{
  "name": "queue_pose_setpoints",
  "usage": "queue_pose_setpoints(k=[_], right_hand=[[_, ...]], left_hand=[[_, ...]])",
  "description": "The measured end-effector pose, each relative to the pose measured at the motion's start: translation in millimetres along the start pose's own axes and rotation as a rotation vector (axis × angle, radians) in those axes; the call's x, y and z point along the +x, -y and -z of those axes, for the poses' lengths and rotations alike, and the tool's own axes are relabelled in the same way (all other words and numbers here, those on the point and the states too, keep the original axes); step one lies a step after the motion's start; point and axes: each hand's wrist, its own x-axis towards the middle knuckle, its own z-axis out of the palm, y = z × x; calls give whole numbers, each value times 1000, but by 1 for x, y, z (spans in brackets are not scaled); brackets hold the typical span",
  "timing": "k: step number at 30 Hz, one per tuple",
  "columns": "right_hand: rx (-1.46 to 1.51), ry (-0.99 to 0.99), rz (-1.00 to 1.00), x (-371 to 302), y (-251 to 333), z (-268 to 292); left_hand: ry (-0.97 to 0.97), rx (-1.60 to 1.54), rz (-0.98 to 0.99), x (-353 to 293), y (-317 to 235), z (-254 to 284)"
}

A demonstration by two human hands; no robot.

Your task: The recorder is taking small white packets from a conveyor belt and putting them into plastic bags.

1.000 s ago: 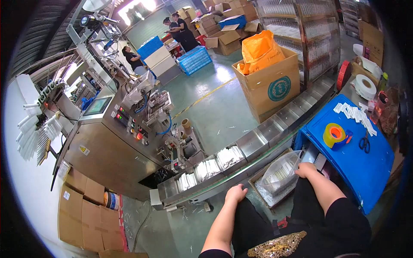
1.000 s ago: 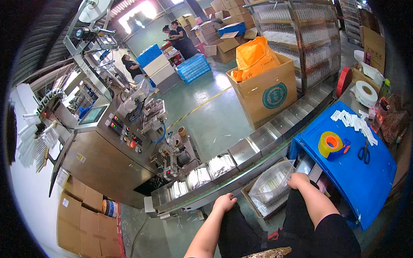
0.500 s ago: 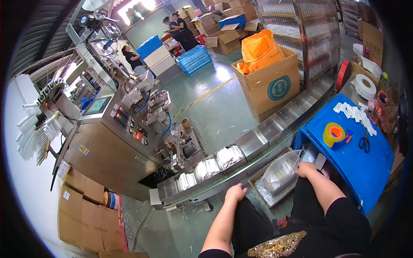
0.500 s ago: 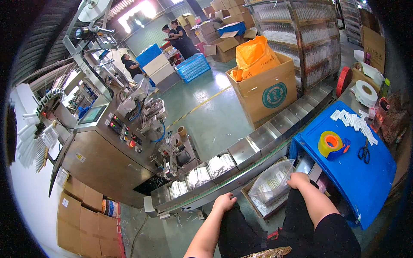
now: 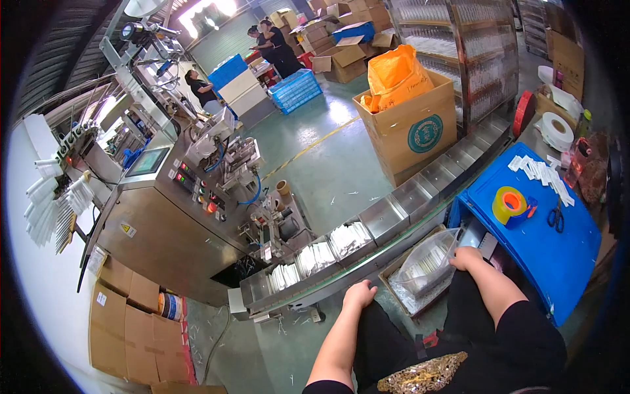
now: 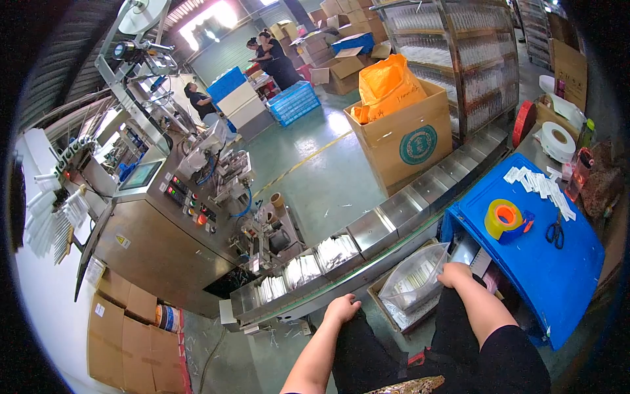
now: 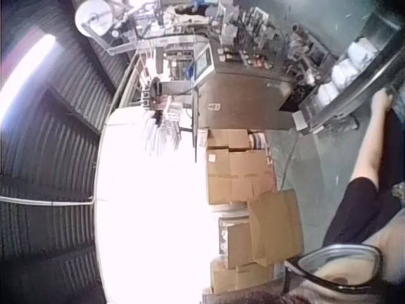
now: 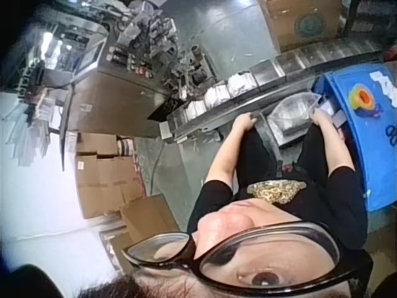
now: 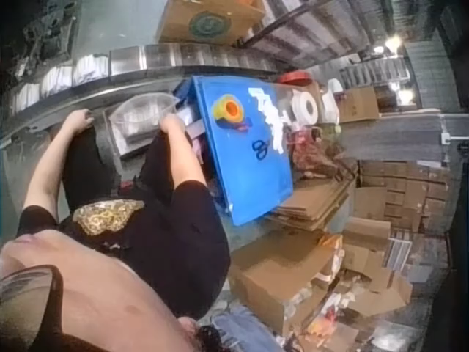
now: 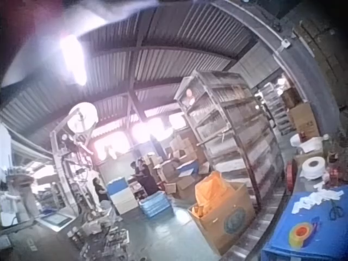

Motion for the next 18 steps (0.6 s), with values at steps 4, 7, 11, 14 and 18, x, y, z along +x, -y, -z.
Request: queue_pose_setpoints(k=[4, 7, 11, 14, 18], right_hand=[[-4, 5, 2, 2, 0, -1], [-9, 10, 2, 2, 2, -1], [-1, 0, -3, 5, -3, -6], [4, -11, -2, 6, -3, -6], [4, -15, 6, 6, -2, -5]], left_hand=[[-1, -3, -1, 1, 2, -1], [9, -5, 4, 3, 4, -2], [4, -3, -3, 2, 1, -1], [15, -7, 8, 2, 0, 0], [12, 3, 3, 2, 1, -1]])
